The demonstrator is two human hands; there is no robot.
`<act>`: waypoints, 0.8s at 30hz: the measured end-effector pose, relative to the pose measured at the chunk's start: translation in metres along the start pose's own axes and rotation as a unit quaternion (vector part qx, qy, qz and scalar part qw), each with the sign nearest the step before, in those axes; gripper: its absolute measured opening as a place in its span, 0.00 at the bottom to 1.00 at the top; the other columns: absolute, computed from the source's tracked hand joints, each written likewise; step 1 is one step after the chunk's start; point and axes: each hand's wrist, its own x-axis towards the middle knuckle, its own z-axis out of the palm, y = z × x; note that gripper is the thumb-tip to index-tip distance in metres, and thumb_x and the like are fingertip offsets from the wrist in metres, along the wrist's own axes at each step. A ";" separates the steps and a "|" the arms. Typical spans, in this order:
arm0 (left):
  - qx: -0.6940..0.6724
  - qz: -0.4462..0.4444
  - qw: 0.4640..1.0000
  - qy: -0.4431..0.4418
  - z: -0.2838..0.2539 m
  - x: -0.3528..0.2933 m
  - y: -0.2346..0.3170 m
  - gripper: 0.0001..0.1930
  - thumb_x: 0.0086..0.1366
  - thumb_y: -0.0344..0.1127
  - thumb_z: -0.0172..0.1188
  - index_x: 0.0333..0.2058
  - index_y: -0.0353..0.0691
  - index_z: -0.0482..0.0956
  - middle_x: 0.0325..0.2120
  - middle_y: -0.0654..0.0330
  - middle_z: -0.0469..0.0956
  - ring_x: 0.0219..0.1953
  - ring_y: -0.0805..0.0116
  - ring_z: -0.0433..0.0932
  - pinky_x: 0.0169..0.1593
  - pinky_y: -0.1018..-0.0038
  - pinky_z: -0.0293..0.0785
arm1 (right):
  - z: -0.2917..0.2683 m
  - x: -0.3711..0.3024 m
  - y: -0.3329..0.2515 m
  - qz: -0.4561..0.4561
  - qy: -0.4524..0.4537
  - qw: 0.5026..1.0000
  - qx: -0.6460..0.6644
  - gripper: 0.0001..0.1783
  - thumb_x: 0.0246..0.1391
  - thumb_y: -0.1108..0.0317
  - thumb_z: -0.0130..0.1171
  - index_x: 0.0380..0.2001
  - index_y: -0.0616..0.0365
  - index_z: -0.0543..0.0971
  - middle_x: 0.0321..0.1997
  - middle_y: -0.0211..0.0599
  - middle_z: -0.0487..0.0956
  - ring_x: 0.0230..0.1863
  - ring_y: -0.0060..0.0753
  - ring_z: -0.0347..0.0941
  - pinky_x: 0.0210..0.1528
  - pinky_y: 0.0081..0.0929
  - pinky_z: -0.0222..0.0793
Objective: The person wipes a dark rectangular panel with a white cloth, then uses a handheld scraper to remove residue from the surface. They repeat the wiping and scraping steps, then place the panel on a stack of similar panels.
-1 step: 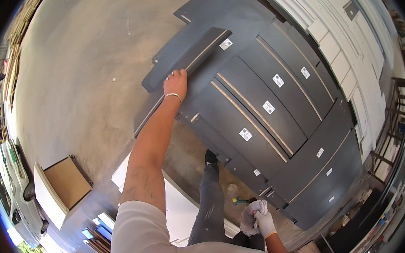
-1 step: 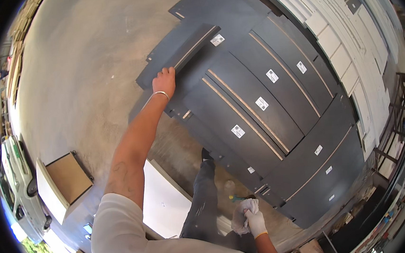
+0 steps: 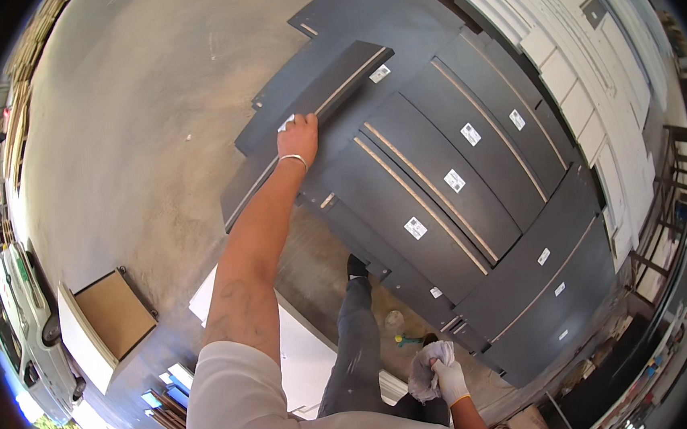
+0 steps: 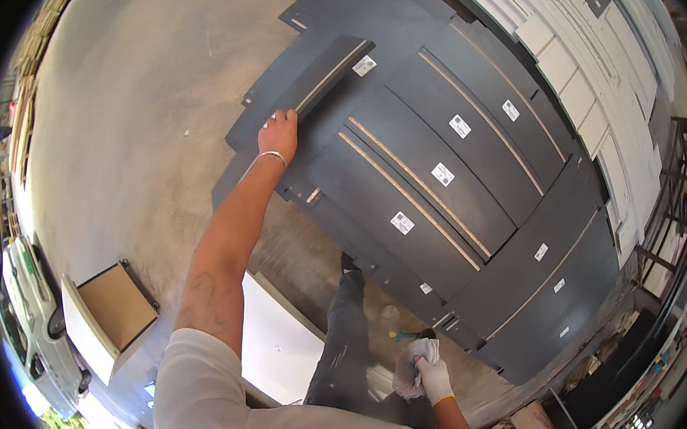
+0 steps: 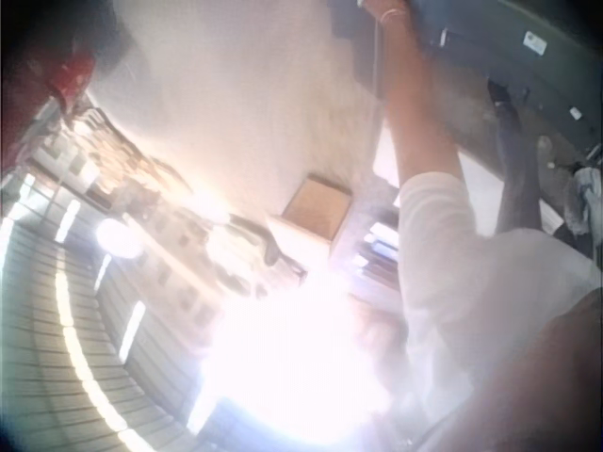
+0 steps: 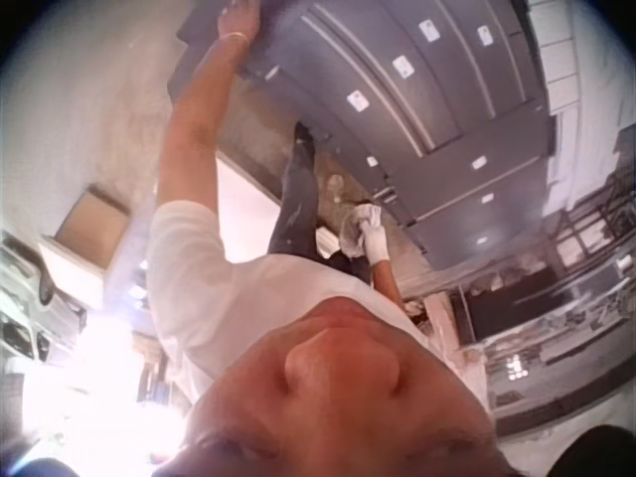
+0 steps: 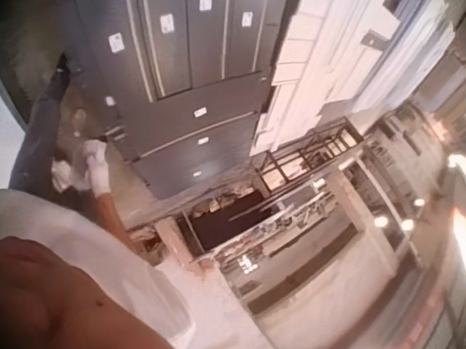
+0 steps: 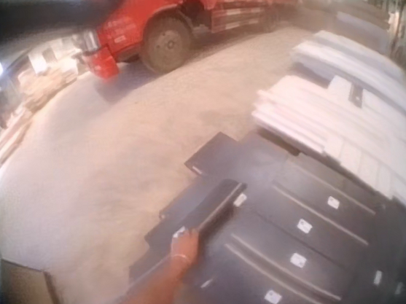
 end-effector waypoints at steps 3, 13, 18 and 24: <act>0.012 0.042 0.999 0.012 0.018 0.041 0.021 0.07 0.69 0.31 0.58 0.44 0.43 0.74 0.40 0.54 0.80 0.42 0.53 0.87 0.39 0.60 0.86 | 0.012 0.005 0.011 0.033 0.007 0.999 0.032 0.16 0.61 0.61 0.70 0.41 0.65 0.85 0.32 0.31 0.82 0.32 0.26 0.76 0.35 0.32 0.72; -0.088 0.126 0.987 0.041 0.044 0.136 0.116 0.05 0.69 0.31 0.58 0.42 0.42 0.77 0.41 0.56 0.81 0.46 0.55 0.86 0.44 0.58 0.85 | 0.062 0.016 0.016 0.107 -0.033 0.992 0.060 0.14 0.63 0.63 0.69 0.44 0.63 0.85 0.35 0.29 0.83 0.34 0.24 0.77 0.37 0.28 0.73; -0.218 0.202 0.954 0.028 0.049 0.107 0.120 0.17 0.67 0.35 0.62 0.54 0.44 0.80 0.52 0.57 0.81 0.61 0.53 0.77 0.64 0.52 0.72 | 0.069 0.020 0.009 0.093 -0.038 0.992 0.083 0.13 0.64 0.65 0.67 0.45 0.62 0.85 0.36 0.29 0.83 0.35 0.22 0.77 0.39 0.26 0.73; -0.117 0.015 0.993 0.025 0.087 0.048 0.048 0.27 0.79 0.46 0.49 0.74 0.59 0.67 0.80 0.58 0.53 0.82 0.51 0.46 0.80 0.42 0.39 | 0.072 0.025 0.005 0.076 -0.034 0.995 0.054 0.14 0.64 0.63 0.67 0.44 0.64 0.85 0.36 0.30 0.84 0.35 0.23 0.79 0.38 0.27 0.73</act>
